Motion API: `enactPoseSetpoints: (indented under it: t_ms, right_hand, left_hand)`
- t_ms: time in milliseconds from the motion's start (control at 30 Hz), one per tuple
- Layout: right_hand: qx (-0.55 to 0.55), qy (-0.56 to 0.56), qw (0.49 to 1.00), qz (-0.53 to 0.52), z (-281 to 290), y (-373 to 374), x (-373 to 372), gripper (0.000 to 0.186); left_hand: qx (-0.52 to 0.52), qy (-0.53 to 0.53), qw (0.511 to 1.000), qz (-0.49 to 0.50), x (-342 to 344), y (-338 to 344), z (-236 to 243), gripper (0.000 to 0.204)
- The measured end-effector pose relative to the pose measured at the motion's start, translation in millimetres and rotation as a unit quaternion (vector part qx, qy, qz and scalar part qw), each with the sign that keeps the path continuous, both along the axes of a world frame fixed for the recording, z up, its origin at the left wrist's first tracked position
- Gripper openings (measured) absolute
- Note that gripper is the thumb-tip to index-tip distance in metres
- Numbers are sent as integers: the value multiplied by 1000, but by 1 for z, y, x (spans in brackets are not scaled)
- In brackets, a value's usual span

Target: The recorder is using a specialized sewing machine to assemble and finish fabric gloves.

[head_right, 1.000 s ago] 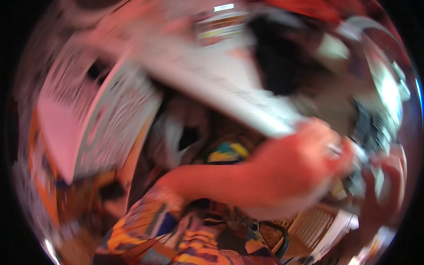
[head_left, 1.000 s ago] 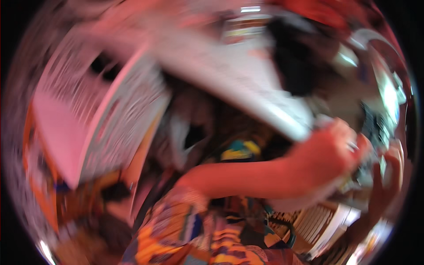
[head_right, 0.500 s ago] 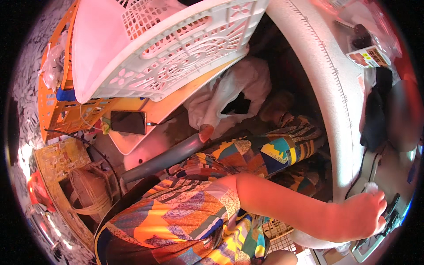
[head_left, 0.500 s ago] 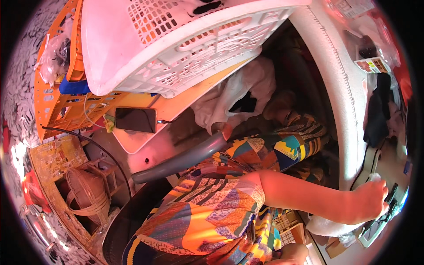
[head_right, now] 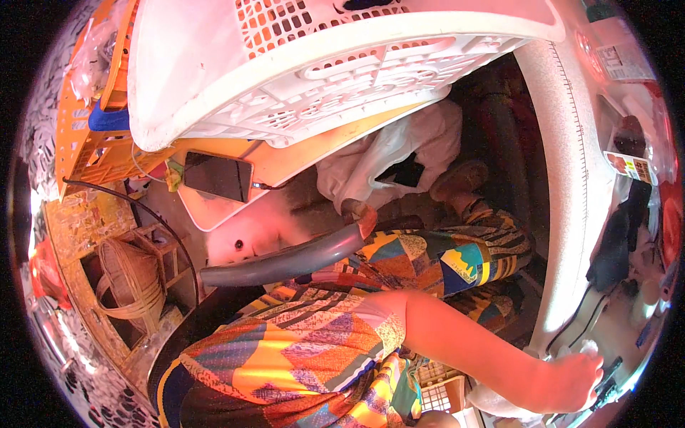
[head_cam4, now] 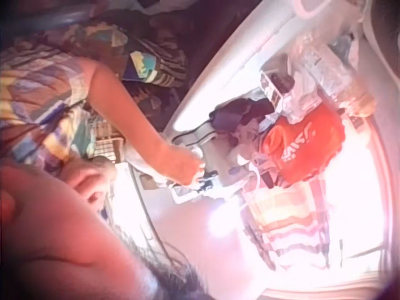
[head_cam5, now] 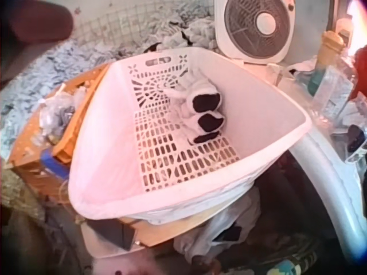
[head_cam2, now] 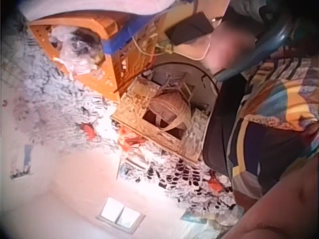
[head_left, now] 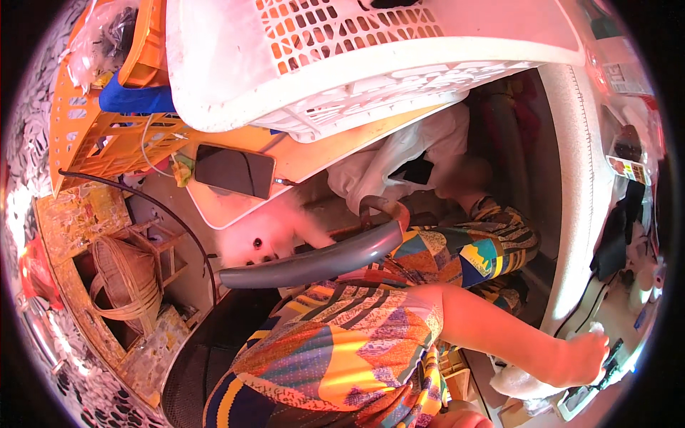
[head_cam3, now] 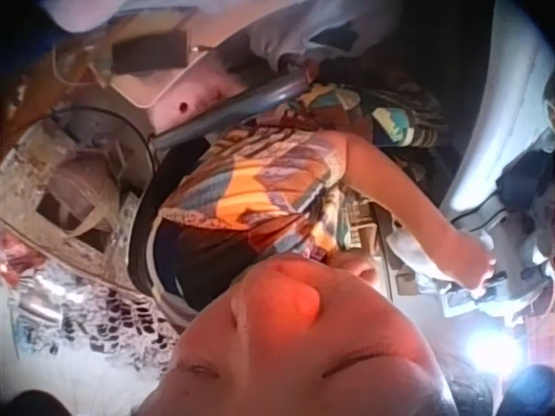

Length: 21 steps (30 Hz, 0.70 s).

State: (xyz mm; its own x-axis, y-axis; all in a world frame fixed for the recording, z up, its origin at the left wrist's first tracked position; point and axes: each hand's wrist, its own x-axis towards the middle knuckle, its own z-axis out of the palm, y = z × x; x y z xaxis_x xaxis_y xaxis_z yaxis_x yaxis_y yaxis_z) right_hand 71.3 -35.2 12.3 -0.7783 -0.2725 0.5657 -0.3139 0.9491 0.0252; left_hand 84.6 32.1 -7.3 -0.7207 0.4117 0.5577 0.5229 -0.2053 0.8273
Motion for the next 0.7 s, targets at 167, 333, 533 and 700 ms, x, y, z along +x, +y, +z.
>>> enactPoseSetpoints:
  t_ms: [167, 333, 533, 700]
  right_hand:
    - [-48, -38, 998, -7, 6, -2, 19, 34]
    - [-241, -176, 938, 176, 11, -12, 58, 37]
    - [-631, -369, 412, 544, -14, -17, 147, 41]
    - [-674, -200, 665, 253, -25, 45, 245, 21]
  left_hand:
    - [-4, 98, 995, 31, 14, -2, -7, 16]
    - [-45, 197, 979, 19, -34, -89, 4, 19]
    - [-91, 281, 954, -47, -60, -80, 4, 15]
    - [-138, 370, 919, 6, -56, -92, 19, 13]
